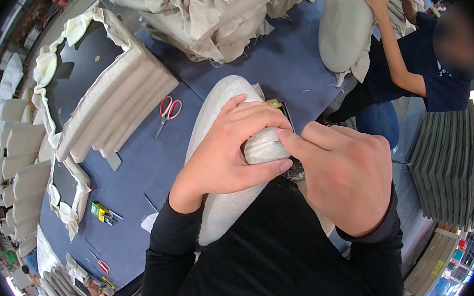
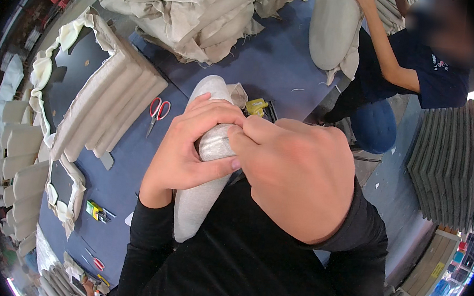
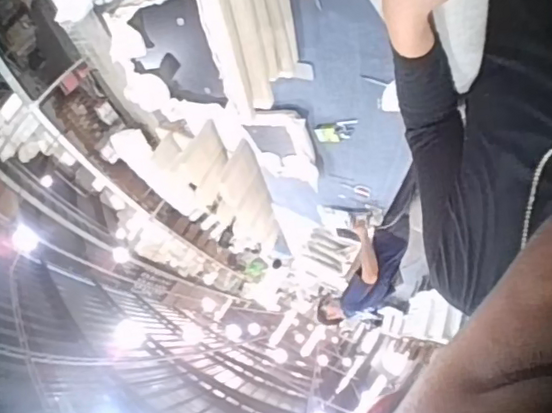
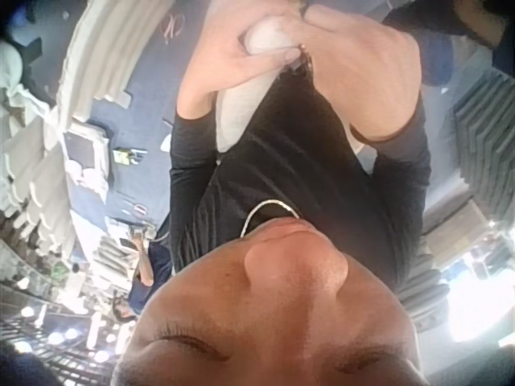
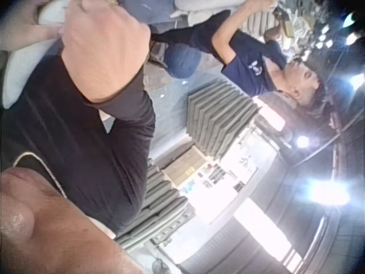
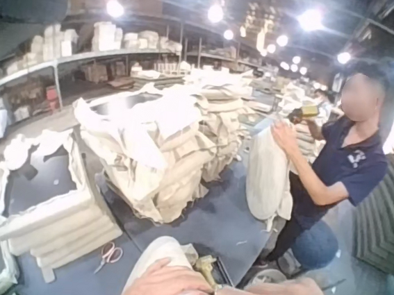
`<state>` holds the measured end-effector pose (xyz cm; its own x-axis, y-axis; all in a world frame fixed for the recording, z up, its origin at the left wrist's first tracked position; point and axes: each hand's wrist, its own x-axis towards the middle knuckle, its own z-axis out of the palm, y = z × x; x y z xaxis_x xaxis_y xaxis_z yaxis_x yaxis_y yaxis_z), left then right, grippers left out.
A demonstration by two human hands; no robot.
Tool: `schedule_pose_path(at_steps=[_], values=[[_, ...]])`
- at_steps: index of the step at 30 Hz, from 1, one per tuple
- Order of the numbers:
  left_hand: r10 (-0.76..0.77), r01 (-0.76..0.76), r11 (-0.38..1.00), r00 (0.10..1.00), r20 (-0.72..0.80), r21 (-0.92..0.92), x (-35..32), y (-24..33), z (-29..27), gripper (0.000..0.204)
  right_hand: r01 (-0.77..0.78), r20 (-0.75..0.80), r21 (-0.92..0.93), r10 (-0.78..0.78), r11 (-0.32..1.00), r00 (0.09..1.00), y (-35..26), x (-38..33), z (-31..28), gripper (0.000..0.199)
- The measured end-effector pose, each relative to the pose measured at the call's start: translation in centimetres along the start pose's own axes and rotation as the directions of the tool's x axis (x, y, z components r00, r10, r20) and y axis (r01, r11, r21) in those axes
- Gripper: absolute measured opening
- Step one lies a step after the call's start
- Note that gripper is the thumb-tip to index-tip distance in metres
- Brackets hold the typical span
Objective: The person is upholstering a chair seat by wrapping fabric around a foam cushion and securing it to the wooden base. They use a staple gun to attach the fabric, pulling it taut and folding the edges for a neat finish. The person works on multiple sides of the seat, ensuring the fabric is smooth and properly aligned before stapling.
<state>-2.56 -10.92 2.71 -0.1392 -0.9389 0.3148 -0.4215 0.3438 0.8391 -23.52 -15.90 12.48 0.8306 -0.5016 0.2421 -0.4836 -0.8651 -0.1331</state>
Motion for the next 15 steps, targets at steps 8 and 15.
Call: schedule_pose_path(at_steps=[8,15], values=[[0.017,-0.017,1.000,1.000,-0.021,-0.005,0.1,0.2,0.1,0.046,0.037,-0.071,0.054,-0.034,0.998,0.997,0.9,-0.3,1.0,0.029],[0.007,-0.007,1.000,1.000,-0.024,-0.001,-0.4,0.3,-0.2,0.045,0.039,-0.168,0.178,-0.009,0.983,0.986,0.9,-0.5,2.4,0.034]])
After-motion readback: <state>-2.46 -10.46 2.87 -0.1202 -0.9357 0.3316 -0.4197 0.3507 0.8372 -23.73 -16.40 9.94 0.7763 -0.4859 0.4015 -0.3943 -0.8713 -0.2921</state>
